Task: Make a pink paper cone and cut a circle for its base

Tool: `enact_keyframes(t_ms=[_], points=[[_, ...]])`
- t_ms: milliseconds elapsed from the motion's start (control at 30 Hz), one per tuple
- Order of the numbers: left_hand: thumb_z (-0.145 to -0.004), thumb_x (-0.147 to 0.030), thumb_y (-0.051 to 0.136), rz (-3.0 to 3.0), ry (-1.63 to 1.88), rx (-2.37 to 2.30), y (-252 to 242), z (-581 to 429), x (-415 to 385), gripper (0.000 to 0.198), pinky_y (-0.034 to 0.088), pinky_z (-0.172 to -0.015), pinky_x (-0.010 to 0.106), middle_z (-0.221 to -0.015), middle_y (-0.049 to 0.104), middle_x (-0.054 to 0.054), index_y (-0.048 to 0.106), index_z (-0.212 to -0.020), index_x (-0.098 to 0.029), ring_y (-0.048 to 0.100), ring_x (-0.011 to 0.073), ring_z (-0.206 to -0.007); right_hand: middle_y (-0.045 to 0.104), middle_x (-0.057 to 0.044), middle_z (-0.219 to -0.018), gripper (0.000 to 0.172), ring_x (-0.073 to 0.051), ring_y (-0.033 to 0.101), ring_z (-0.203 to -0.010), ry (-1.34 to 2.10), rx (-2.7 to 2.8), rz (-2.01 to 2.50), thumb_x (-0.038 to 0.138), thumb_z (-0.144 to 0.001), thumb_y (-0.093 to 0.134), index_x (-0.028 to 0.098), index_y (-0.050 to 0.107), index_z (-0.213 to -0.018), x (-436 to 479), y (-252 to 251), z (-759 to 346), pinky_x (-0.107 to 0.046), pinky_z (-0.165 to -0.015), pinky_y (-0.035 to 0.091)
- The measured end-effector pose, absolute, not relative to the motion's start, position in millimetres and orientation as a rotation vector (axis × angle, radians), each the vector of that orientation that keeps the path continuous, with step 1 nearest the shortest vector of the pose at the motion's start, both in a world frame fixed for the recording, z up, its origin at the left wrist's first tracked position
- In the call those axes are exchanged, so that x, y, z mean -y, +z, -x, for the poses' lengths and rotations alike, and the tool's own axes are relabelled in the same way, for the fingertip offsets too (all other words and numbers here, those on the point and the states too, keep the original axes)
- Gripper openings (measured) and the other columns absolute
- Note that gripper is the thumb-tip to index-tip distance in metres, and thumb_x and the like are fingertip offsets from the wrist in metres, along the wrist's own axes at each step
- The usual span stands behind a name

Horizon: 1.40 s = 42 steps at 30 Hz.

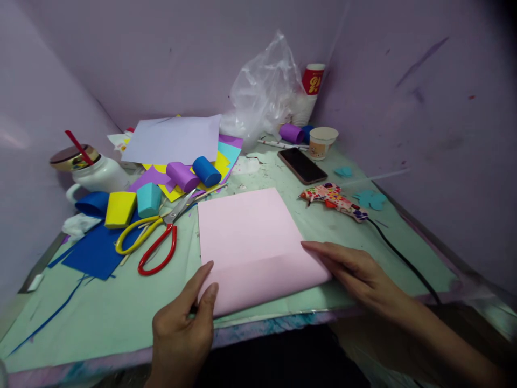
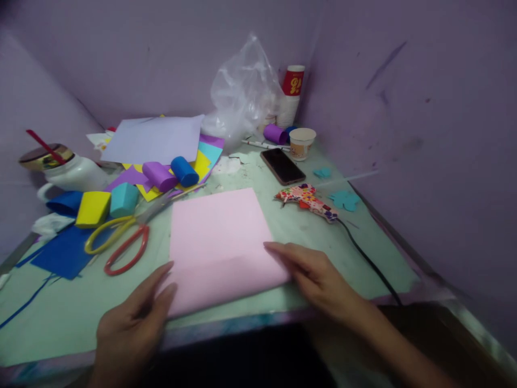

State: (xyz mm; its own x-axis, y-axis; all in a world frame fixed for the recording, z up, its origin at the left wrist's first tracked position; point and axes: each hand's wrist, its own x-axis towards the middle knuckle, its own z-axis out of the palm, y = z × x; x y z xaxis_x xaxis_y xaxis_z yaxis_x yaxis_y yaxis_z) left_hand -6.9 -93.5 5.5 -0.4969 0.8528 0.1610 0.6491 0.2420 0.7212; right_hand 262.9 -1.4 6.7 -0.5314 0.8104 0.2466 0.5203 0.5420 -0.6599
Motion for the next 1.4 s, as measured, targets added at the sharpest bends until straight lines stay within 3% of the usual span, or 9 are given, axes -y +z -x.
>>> enact_keyframes(t_ms=[100,267,400,600,733,933,1167,1400], points=[[-0.075,-0.038,0.061,-1.384,1.128,-2.133,6.4,12.1,90.5,0.025,0.055,-0.074,0.026,-0.089,0.076,-0.001,0.074,-0.091,-0.025,0.07,0.0192,-0.082,0.064,-0.008,-0.119,0.047,-0.02,0.061,-0.108,0.662,2.419,0.975,0.005,-0.084,0.036,0.023,0.054,-0.124,-5.8,8.0,-273.0,-0.035,-0.087,0.053],[-0.073,-0.039,0.061,-1.32,0.945,-2.088,14.0,23.5,80.9,0.026,0.057,-0.06,0.022,-0.086,0.076,-0.002,0.075,-0.091,-0.025,0.071,0.0193,-0.077,0.045,-0.01,-0.137,0.061,-0.031,0.046,-0.124,0.15,2.44,1.012,0.002,-0.077,0.039,0.03,0.049,-0.129,-2.2,20.6,-278.0,-0.056,-0.097,0.04],[-0.075,-0.036,0.059,-1.45,0.849,-1.999,15.3,29.1,77.0,0.027,0.058,-0.061,0.022,-0.089,0.075,0.0,0.075,-0.092,-0.023,0.072,0.0203,-0.079,0.057,-0.011,-0.126,0.058,-0.031,0.052,-0.116,-0.023,2.447,0.897,0.007,-0.077,0.042,0.027,0.047,-0.131,19.3,48.3,-246.1,-0.061,-0.104,0.028],[-0.077,-0.027,0.053,-1.522,0.922,-1.909,15.6,24.0,76.9,0.027,0.058,-0.067,0.024,-0.089,0.076,0.0,0.074,-0.095,-0.024,0.072,0.0183,-0.077,0.062,-0.01,-0.123,0.035,-0.029,0.053,-0.116,0.009,2.68,0.591,0.021,-0.088,0.045,0.014,0.057,-0.12,34.6,37.7,-159.1,-0.053,-0.102,0.035],[-0.081,-0.026,0.049,-1.605,0.9,-1.867,20.4,31.0,77.0,0.03,0.057,-0.072,0.025,-0.092,0.075,0.001,0.072,-0.099,-0.022,0.071,0.0177,-0.081,0.064,-0.012,-0.12,0.033,-0.027,0.059,-0.107,-0.02,2.731,0.596,0.019,-0.089,0.046,0.012,0.058,-0.119,28.9,17.4,-141.2,-0.048,-0.094,0.042],[-0.084,-0.025,0.045,-1.613,0.981,-1.844,24.1,54.3,77.7,0.031,0.056,-0.061,0.024,-0.072,0.073,0.003,0.069,-0.101,-0.016,0.067,0.0136,-0.06,0.067,-0.012,-0.115,0.04,-0.029,0.06,-0.101,0.181,2.768,0.635,0.019,-0.077,0.056,0.011,0.059,-0.116,23.1,25.0,-148.5,-0.046,-0.087,0.044],[-0.081,-0.008,0.042,-1.945,0.885,-1.682,15.2,59.5,82.8,0.033,0.052,-0.084,0.033,-0.102,0.069,0.008,0.064,-0.104,-0.015,0.063,0.0177,-0.095,0.071,-0.007,-0.103,0.026,-0.024,0.062,-0.088,0.574,2.806,0.616,0.019,-0.077,0.057,0.018,0.063,-0.102,16.0,36.0,-141.3,-0.041,-0.078,0.048],[-0.077,-0.007,0.043,-2.047,0.825,-1.69,15.3,57.3,86.0,0.036,0.049,-0.084,0.046,-0.102,0.068,0.01,0.063,-0.105,-0.016,0.06,0.0247,-0.096,0.065,-0.013,-0.113,0.051,-0.028,0.061,-0.092,0.478,2.816,0.687,0.021,-0.071,0.063,0.013,0.053,-0.121,21.9,37.9,-142.9,-0.044,-0.077,0.049]])
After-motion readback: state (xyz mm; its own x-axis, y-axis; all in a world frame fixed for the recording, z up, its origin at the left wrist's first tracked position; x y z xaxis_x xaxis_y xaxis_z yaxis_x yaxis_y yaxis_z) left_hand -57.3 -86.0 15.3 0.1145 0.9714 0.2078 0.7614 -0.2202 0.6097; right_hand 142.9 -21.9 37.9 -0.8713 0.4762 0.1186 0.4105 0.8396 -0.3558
